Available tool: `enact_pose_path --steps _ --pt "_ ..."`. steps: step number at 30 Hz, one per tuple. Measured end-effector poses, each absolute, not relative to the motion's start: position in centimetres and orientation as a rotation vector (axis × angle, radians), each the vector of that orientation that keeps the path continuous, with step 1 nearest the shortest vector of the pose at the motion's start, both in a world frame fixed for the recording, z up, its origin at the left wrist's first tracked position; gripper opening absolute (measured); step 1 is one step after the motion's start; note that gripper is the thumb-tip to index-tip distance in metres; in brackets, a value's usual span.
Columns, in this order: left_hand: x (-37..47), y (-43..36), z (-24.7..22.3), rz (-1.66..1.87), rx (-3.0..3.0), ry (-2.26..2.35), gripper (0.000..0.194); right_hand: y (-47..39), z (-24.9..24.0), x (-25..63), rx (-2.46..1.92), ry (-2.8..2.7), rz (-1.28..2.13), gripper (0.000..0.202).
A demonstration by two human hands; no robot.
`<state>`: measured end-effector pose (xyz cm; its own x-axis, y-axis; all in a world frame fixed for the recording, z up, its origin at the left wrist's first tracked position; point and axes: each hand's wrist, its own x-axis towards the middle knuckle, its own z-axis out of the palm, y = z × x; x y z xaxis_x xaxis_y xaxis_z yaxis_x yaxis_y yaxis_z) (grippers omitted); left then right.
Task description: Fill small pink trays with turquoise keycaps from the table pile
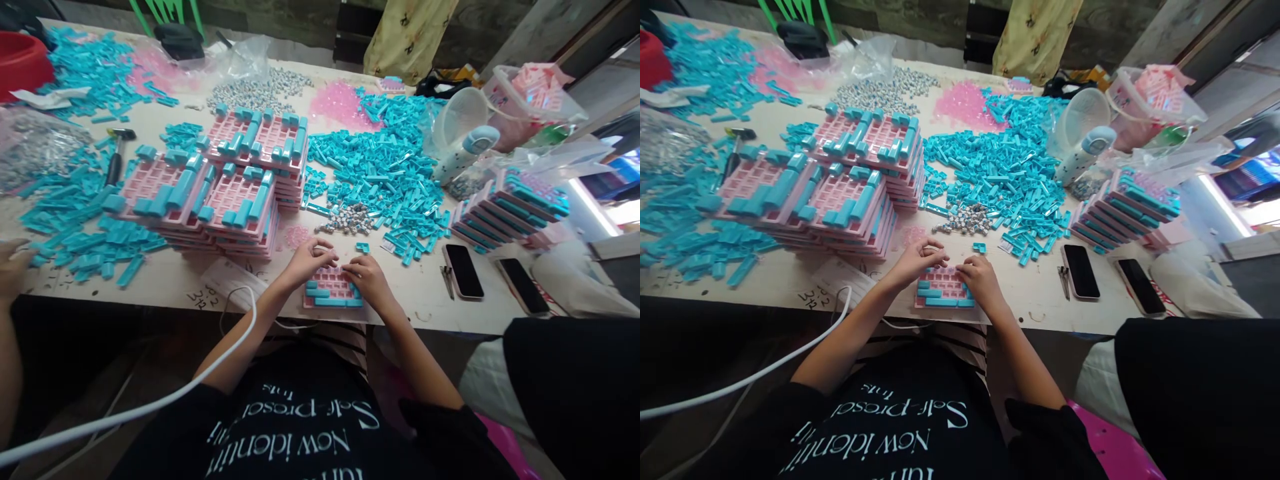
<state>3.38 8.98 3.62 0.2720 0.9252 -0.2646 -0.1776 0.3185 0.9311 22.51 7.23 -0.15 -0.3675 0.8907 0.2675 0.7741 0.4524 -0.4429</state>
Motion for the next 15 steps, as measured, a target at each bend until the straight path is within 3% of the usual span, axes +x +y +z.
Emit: enact_pose_path --steps 5,11,15 --pt "3.9 9.0 3.6 0.908 0.852 1.011 0.017 7.4 -0.4 22.6 -1.459 -2.187 0.42 0.01" --pt "4.7 9.1 2.6 0.845 1.114 1.066 0.017 7.2 1.3 23.0 -1.317 -2.083 0.496 0.036" --pt "5.1 8.9 2.1 0.728 1.268 1.04 0.025 7.3 2.0 23.1 -1.214 -2.103 0.422 0.026"
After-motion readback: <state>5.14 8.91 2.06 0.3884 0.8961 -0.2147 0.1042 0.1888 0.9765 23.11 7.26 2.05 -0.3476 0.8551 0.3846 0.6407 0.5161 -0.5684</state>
